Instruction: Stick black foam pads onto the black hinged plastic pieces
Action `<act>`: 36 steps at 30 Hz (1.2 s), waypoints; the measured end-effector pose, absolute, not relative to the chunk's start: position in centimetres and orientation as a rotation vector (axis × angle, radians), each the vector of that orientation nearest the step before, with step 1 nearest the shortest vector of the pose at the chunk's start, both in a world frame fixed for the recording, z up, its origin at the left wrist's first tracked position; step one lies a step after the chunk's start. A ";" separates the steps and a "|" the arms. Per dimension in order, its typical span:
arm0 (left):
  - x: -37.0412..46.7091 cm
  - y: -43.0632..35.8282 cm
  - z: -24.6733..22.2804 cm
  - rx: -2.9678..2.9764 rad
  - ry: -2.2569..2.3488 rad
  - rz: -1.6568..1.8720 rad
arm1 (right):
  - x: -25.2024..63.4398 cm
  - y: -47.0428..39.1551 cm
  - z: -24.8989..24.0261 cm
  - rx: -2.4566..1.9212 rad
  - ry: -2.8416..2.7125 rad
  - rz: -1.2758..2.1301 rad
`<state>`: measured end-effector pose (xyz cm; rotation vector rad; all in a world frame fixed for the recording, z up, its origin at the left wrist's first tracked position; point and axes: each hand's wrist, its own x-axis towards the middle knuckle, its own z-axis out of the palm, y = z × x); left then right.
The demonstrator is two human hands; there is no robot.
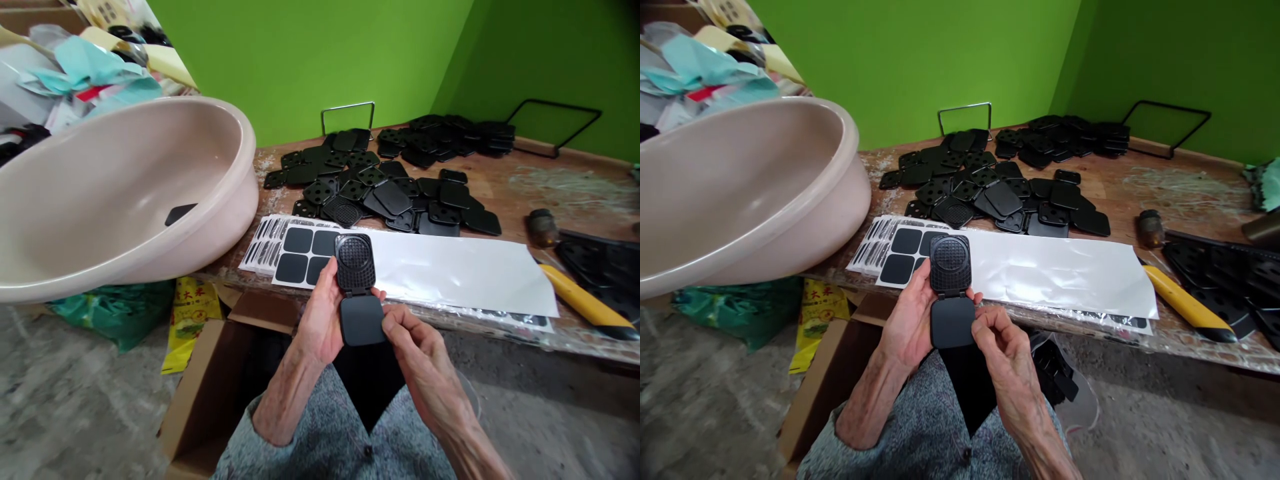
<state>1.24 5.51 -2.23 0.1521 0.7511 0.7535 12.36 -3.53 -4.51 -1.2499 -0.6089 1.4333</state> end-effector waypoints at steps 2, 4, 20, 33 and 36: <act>1.2 5.5 -2.4 0.147 0.740 0.746 | 12.3 -3.5 -4.4 -1.218 -0.590 1.446; 1.2 5.6 -2.5 0.137 0.728 0.749 | 12.3 -3.4 -4.4 -1.194 -0.574 1.457; 1.0 5.6 -1.7 0.176 0.797 0.737 | 12.2 -4.7 -0.2 -1.507 -1.067 1.010; 1.1 5.3 -2.1 0.161 0.764 0.793 | 12.4 -3.9 -4.0 -1.257 -0.640 1.450; 1.1 5.2 -2.3 0.168 0.757 0.788 | 12.3 -3.9 -4.2 -1.242 -0.626 1.443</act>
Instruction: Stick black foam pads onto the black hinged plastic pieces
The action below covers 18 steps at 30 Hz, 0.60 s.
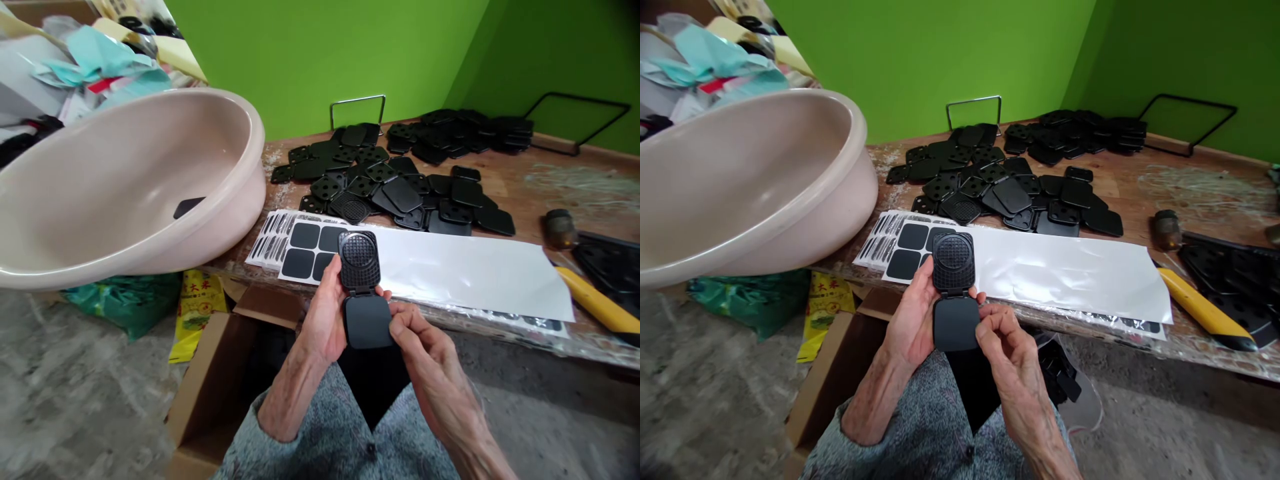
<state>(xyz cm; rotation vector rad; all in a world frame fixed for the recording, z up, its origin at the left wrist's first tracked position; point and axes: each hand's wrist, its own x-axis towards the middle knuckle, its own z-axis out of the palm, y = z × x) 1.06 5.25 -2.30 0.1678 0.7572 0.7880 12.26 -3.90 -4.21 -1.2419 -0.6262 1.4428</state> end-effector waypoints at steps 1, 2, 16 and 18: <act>1.1 5.2 -2.4 0.169 0.755 0.785 | 12.2 -3.9 -4.3 -1.235 -0.621 1.436; 1.1 5.2 -2.4 0.169 0.752 0.784 | 12.2 -3.9 -4.3 -1.230 -0.616 1.431; 0.9 5.2 -2.7 0.146 0.740 0.781 | 11.9 -3.6 -4.4 -1.241 -0.643 1.417; 0.9 5.2 -2.8 0.150 0.736 0.776 | 11.9 -3.6 -4.5 -1.246 -0.653 1.428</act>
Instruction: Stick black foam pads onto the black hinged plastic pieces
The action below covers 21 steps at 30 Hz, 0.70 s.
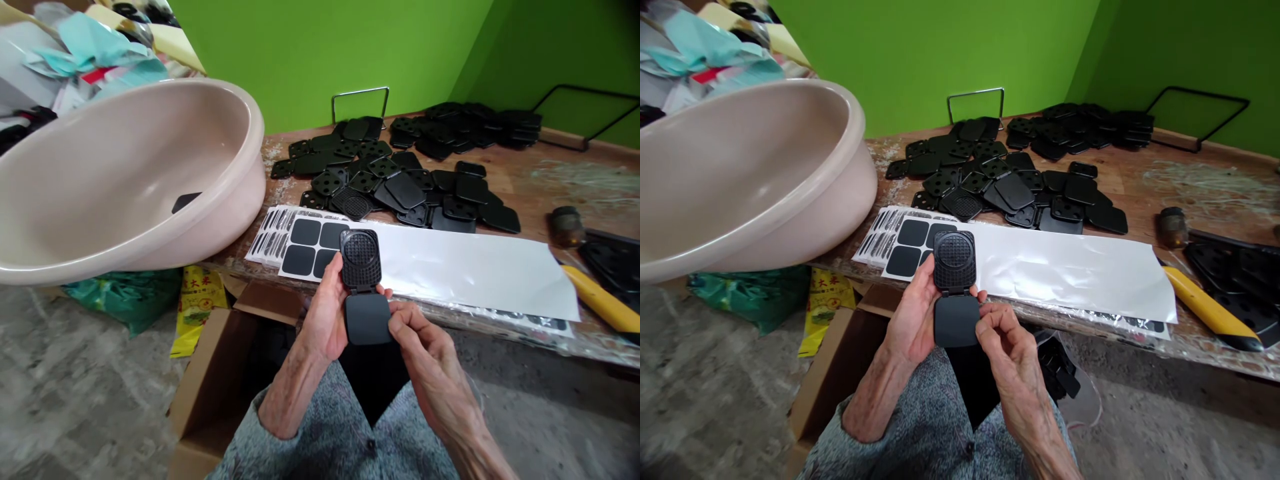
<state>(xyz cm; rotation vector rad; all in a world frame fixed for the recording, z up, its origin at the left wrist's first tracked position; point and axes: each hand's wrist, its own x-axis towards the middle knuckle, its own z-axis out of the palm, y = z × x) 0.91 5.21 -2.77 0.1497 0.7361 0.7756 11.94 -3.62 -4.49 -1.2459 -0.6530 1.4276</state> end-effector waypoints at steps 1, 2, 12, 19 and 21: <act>0.9 5.2 -2.8 0.151 0.732 0.772 | 12.0 -3.7 -4.5 -1.249 -0.663 1.430; 0.9 5.2 -2.8 0.153 0.726 0.768 | 12.0 -3.7 -4.6 -1.253 -0.669 1.431; 0.9 5.3 -2.8 0.146 0.687 0.786 | 12.0 -3.5 -4.7 -1.308 -0.738 1.332; 0.8 5.5 -2.9 0.141 0.706 0.761 | 11.9 -3.2 -4.5 -1.321 -0.722 1.318; 0.7 5.5 -2.9 0.136 0.703 0.758 | 11.8 -3.1 -4.5 -1.325 -0.725 1.303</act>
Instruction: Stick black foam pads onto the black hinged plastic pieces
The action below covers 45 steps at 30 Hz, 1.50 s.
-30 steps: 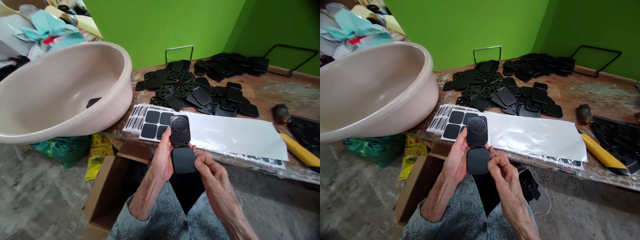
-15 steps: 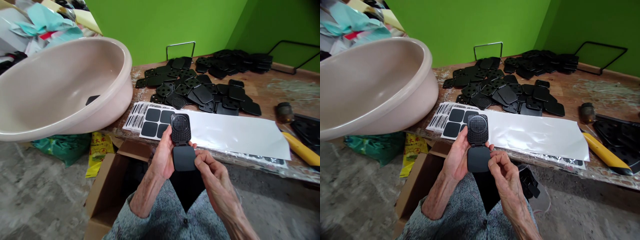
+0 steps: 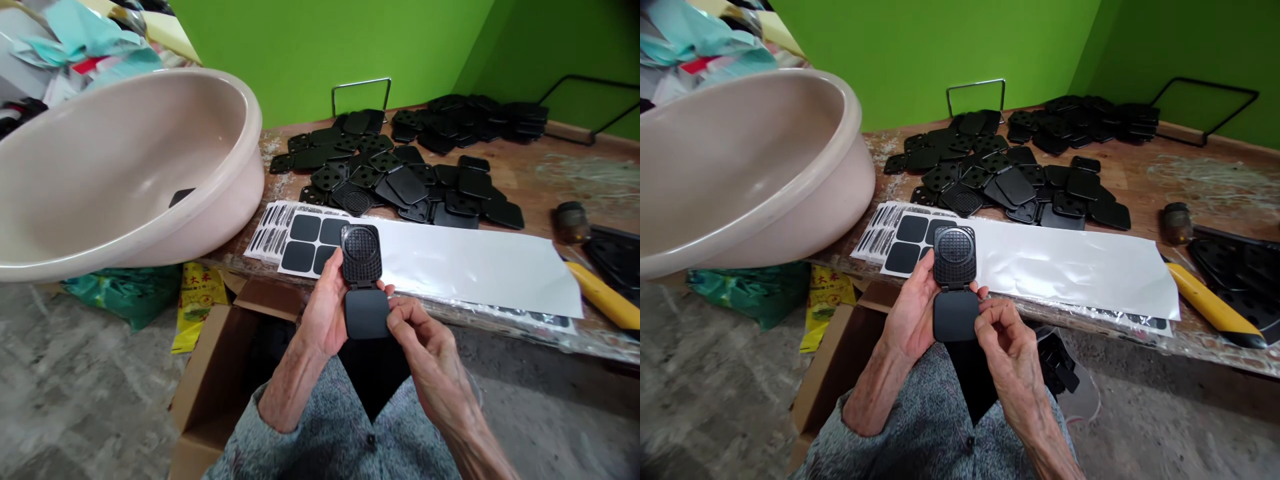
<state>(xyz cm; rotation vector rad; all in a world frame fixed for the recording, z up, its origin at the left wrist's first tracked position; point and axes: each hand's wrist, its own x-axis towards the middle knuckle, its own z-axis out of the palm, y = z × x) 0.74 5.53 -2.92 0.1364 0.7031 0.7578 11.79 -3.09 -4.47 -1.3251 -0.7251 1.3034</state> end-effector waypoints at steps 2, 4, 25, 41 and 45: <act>0.7 5.5 -2.9 0.132 0.699 0.753 | 11.7 -3.0 -4.5 -1.343 -0.740 1.297; 0.6 5.5 -3.0 0.128 0.686 0.741 | 11.7 -3.1 -4.5 -1.349 -0.754 1.304; 0.8 5.2 -2.7 0.143 0.772 0.799 | 11.5 -3.0 -4.4 -1.470 -0.904 1.116; 0.4 5.2 -2.3 0.154 0.769 0.793 | 11.3 -3.6 -5.5 -1.570 -0.926 0.995; 0.2 5.3 -2.3 0.147 0.744 0.786 | 11.6 -3.5 -4.6 -1.456 -0.826 1.260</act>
